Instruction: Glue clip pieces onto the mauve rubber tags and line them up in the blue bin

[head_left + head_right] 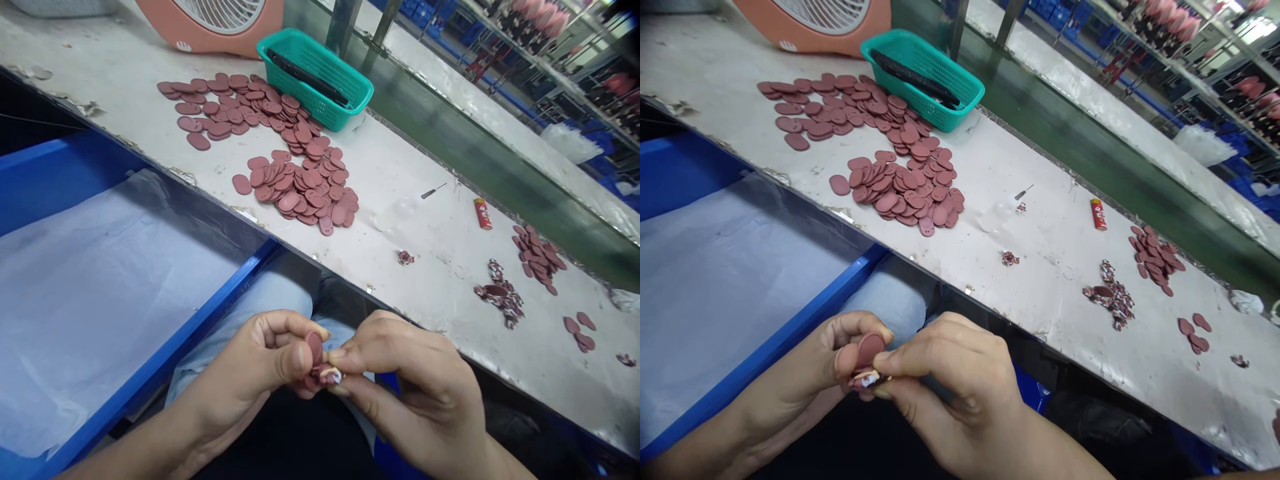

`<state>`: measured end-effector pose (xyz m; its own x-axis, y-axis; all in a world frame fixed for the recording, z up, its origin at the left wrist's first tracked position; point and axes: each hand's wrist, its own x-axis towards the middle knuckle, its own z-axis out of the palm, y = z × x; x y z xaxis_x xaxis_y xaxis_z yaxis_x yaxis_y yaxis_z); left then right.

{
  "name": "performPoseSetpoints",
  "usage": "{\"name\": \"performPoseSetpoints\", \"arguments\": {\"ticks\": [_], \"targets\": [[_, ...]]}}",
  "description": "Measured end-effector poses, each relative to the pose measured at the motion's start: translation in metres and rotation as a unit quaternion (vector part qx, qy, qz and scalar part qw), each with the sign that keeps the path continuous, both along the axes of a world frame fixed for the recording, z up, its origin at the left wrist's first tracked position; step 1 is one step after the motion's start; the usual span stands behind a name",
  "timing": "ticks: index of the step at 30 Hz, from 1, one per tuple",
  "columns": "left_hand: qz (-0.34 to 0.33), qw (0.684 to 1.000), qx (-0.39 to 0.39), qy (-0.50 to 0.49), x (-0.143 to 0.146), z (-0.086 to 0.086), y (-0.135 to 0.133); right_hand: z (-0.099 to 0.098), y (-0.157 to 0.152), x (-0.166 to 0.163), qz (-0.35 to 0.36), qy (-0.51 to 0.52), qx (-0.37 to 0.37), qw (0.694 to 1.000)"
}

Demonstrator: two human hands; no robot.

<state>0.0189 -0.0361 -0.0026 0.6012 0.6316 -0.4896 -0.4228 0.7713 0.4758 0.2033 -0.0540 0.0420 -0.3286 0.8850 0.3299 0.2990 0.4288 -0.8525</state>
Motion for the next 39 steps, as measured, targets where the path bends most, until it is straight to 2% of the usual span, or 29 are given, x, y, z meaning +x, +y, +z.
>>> {"name": "performPoseSetpoints", "arguments": {"ticks": [9, 16, 27, 34, 39], "targets": [[-0.019, 1.000, -0.005, -0.003, -0.004, -0.011, 0.001, -0.005, 0.001, 0.005, 0.001, -0.011, -0.026, 1.000], [-0.022, 1.000, -0.017, -0.007, -0.003, -0.014, 0.001, -0.014, 0.003, 0.004, -0.006, -0.019, -0.009, 1.000], [-0.010, 0.999, -0.035, -0.011, -0.001, -0.011, 0.003, -0.015, 0.007, 0.002, -0.006, -0.010, -0.003, 1.000], [-0.009, 0.998, -0.049, -0.023, -0.001, -0.015, 0.002, -0.019, 0.009, 0.002, -0.010, -0.007, -0.018, 1.000], [0.003, 0.998, -0.056, 0.009, -0.002, -0.019, 0.006, -0.022, 0.013, 0.000, -0.008, -0.001, -0.034, 0.999]]}}
